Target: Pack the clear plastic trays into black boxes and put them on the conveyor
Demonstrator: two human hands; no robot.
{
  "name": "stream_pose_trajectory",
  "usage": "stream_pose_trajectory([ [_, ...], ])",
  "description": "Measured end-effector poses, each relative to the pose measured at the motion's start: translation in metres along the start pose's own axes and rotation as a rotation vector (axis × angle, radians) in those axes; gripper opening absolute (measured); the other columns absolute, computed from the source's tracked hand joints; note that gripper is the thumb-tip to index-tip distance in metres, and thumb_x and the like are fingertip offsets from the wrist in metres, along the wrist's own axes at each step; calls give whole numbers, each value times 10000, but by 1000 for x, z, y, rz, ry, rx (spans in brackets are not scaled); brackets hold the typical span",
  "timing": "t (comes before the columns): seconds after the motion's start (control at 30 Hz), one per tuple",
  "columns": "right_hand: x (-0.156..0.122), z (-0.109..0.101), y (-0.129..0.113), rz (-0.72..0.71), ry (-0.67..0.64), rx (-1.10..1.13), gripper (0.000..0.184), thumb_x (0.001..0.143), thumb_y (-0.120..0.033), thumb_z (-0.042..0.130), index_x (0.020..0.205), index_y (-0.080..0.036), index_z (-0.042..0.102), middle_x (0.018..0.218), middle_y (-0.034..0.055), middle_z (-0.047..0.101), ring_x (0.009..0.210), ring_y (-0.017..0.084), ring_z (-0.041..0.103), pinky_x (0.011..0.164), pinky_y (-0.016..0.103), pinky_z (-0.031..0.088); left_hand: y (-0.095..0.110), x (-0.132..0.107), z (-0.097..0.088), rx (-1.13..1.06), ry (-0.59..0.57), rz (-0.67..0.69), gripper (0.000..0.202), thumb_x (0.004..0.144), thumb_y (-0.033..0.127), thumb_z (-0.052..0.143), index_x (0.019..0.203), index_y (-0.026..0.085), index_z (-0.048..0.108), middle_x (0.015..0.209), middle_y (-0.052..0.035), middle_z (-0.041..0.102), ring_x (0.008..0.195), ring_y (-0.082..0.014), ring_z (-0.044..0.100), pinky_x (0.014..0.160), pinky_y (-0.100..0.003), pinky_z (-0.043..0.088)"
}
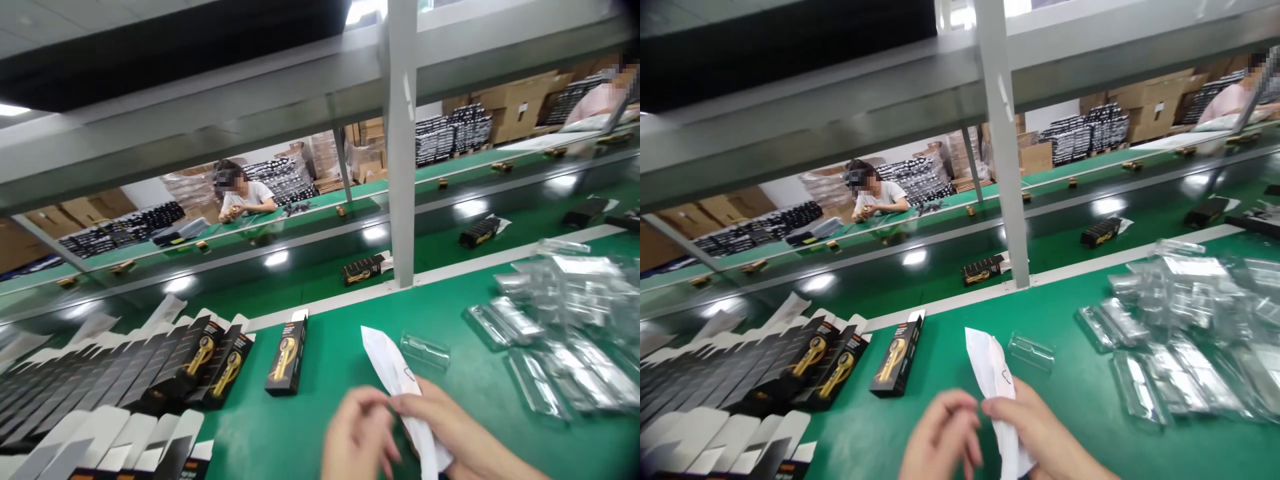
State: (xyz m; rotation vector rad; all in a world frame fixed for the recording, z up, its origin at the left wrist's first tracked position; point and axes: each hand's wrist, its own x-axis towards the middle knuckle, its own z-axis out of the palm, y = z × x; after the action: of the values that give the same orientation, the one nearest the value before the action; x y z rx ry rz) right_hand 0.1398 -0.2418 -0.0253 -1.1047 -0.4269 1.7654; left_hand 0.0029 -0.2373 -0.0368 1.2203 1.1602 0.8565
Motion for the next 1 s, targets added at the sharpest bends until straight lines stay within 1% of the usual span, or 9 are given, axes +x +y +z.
stream_pose_trajectory([
  [0.07, 2, 3, 0, 16, -77, -41, 286, 583, -244, 689, 842, -178, 585, 488, -84, 456, 422, 63, 376, 409, 168, 260, 9, 15, -2, -203, 100, -99, 401, 710, 525, 654, 937, 195, 677, 770, -63, 660, 675, -174, 601, 620, -271, 470],
  [0.2, 8, 1, 11, 78, -158, -109, 361, 555, -238, 656, 902, -185, 570, 506, -74, 476, 422, 78, 397, 401, 177, 269, 16, 31, 11, -480, -82, -297, 486, 717, 503, 674, 980, 94, 654, 926, -138, 678, 831, -218, 625, 753, -300, 480],
  [0.37, -4, -28, 13, 13, -316, -445, 356, 699, -488, 649, 846, -168, 599, 505, -51, 484, 392, 68, 378, 377, 171, 281, 21, 51, 5, -699, 8, -247, 379, 790, 435, 629, 956, 95, 640, 966, -138, 668, 915, -249, 632, 838, -376, 495],
  [0.43, -8, -45, 0, -164, -212, -729, 314, 834, -474, 516, 866, -183, 631, 592, 0, 583, 490, 112, 517, 446, 193, 386, 20, 63, -5, -771, 162, -201, 359, 789, 456, 623, 963, 143, 612, 861, -74, 663, 821, -227, 651, 785, -397, 523],
  [0.5, -2, -62, -19, -507, -13, -1091, 281, 910, -382, 424, 1023, -240, 639, 921, 60, 671, 853, 203, 615, 727, 309, 487, 16, 72, -12, -740, 274, -154, 384, 778, 470, 634, 1031, 187, 577, 750, -8, 628, 671, -163, 632, 666, -321, 536],
  [0.57, 11, -76, -34, -784, 147, -1485, 299, 894, -299, 458, 1154, -283, 605, 1257, 94, 556, 1158, 324, 470, 930, 516, 383, 8, 74, -13, -673, 280, -149, 461, 767, 453, 657, 1143, 222, 525, 769, 9, 627, 644, -128, 612, 592, -240, 504],
  [0.63, 24, -84, -40, -851, 218, -1737, 343, 883, -208, 436, 1176, -272, 603, 1282, 124, 534, 1135, 363, 477, 894, 589, 387, 1, 70, -9, -648, 237, -165, 540, 773, 443, 657, 1235, 243, 464, 905, -19, 651, 770, -140, 634, 628, -216, 496],
  [0.8, 25, -52, -26, -1022, 251, -1642, 338, 914, -265, 444, 1243, -239, 516, 1197, 106, 562, 1072, 261, 527, 880, 443, 485, -4, 56, 6, -782, 108, -128, 580, 831, 544, 522, 1309, 237, 407, 1211, -76, 585, 1160, -203, 522, 881, -260, 469],
  [1.0, 24, -14, 12, -1080, 43, -1569, 386, 916, -140, 410, 1294, -209, 435, 1214, 101, 545, 1060, 211, 535, 876, 349, 506, -9, 51, 13, -889, 56, -129, 547, 843, 530, 514, 1287, 219, 440, 1238, -78, 571, 1223, -206, 469, 1010, -284, 389],
])
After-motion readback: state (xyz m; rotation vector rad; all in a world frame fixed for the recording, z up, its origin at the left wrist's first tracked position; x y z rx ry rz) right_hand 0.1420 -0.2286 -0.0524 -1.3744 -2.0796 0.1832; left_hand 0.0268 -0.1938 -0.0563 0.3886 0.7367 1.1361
